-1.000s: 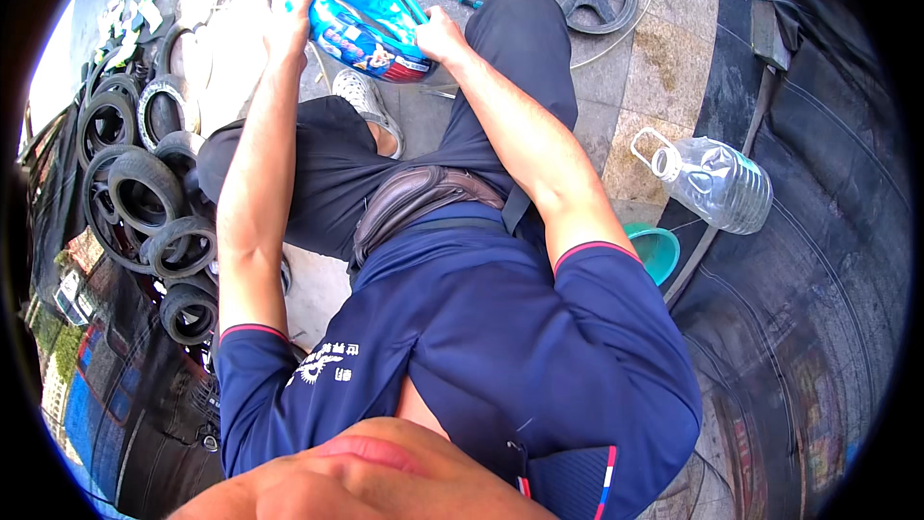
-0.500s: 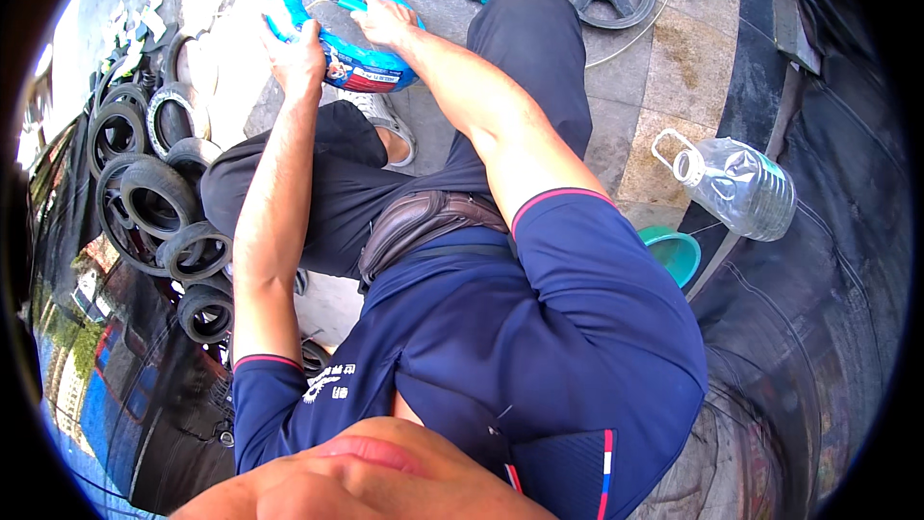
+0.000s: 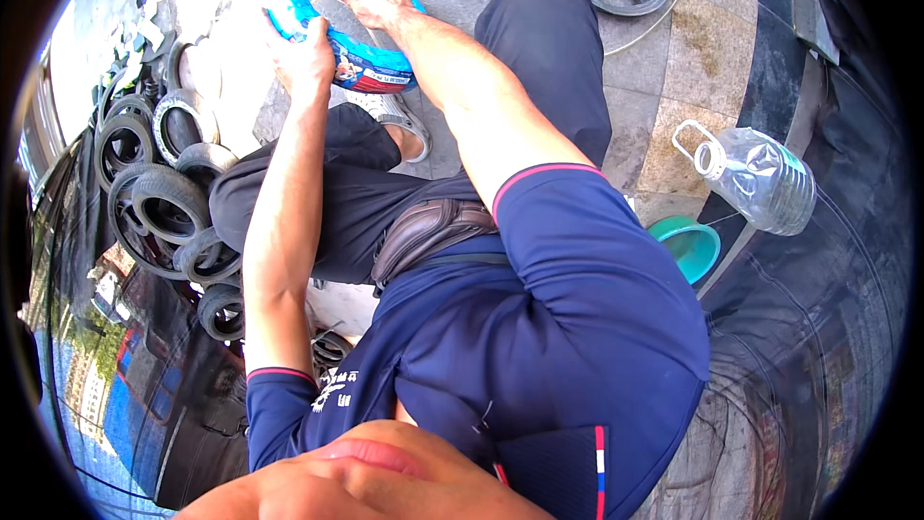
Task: The person removes blue plastic wrapping from a new tire, applies liquid from a bottle to the rim edge, and installs the tire onto a wheel rim using a screwdriver for leverage.
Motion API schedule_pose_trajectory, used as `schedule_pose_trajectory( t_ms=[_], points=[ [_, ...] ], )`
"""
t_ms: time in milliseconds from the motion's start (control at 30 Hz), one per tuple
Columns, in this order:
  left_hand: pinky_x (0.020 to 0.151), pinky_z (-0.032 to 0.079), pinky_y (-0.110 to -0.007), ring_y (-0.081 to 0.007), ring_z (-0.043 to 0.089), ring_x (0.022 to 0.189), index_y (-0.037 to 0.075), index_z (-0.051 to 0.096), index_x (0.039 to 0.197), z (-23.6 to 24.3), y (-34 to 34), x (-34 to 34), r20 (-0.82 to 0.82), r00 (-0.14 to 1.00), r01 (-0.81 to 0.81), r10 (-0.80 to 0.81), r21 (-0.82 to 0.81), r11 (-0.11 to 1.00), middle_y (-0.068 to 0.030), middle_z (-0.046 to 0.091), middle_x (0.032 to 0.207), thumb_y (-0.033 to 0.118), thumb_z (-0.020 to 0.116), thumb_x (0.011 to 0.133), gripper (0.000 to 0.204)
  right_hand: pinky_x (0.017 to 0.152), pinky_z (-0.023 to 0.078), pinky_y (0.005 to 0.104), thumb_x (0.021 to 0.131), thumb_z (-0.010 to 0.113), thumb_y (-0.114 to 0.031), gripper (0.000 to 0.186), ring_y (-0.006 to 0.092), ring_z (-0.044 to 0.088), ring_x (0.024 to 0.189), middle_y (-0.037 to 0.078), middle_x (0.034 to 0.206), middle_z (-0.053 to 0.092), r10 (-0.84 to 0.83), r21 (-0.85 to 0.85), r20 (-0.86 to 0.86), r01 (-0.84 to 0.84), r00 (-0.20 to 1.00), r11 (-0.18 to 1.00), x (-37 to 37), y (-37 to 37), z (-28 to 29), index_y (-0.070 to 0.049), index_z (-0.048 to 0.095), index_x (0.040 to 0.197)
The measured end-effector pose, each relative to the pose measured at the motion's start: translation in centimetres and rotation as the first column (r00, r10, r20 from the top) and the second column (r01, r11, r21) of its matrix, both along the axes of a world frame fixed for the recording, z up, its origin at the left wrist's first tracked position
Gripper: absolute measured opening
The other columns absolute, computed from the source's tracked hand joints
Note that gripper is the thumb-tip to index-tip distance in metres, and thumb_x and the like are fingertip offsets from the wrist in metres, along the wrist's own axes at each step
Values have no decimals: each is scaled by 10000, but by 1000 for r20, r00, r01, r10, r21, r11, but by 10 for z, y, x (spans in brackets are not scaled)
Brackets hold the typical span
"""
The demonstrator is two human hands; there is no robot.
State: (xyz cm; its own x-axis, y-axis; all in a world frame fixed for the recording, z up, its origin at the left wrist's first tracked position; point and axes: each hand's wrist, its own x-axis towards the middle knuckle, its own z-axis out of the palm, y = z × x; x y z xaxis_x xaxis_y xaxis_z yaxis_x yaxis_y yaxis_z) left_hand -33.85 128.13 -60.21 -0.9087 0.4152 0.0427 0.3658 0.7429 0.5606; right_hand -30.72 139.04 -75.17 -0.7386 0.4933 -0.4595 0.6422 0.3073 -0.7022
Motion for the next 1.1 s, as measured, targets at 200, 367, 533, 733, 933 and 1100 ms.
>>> schedule_pose_trajectory(
  t_ms=[200,367,533,733,933,1100],
  points=[
    [1105,421,-459,-424,547,1312,2,308,1577,-3,-6,-7,27,1000,-11,12,-55,998,-315,504,1455,355,747,764,990,1029,457,579,1027,447,-592,584,447,606,1239,241,1285,662,-57,-163,60,66,997,984,0,-21,0,-133,487,1386],
    [1119,411,-451,-415,532,1331,-13,308,1572,-2,-10,-1,-2,1000,23,-23,-17,1000,-315,498,1459,348,744,766,985,1067,443,551,1025,407,-584,628,401,600,1280,227,1352,638,-174,-209,230,223,958,952,23,-13,-22,-134,447,1461],
    [1121,410,-451,-414,526,1335,-13,303,1573,-7,-5,9,-55,994,101,-100,14,995,-310,488,1467,345,747,765,989,1046,465,547,1019,432,-576,633,407,621,1244,237,1327,647,-126,-105,213,151,969,983,38,-17,-13,-97,466,1430],
    [1125,406,-476,-453,489,1354,-9,305,1570,9,6,12,37,997,72,-73,35,997,-320,460,1484,338,751,766,983,984,479,581,1016,479,-558,576,454,644,1160,262,1194,692,-130,-87,-67,124,989,988,20,-10,25,-63,508,1309],
    [1125,409,-470,-457,508,1336,-26,297,1567,1,4,13,-40,992,122,-121,12,993,-327,471,1472,316,744,768,978,1002,479,544,1029,464,-548,577,420,648,1191,247,1247,684,-183,-164,107,199,977,966,-1,-10,29,-71,498,1352],
    [1144,383,-475,-471,469,1365,-36,296,1562,1,4,11,-14,993,114,-114,34,993,-342,439,1493,325,742,764,983,1058,456,539,1027,453,-565,636,412,624,1242,258,1298,659,-274,-219,200,315,941,923,-1,-13,15,-66,459,1421]
  ],
)
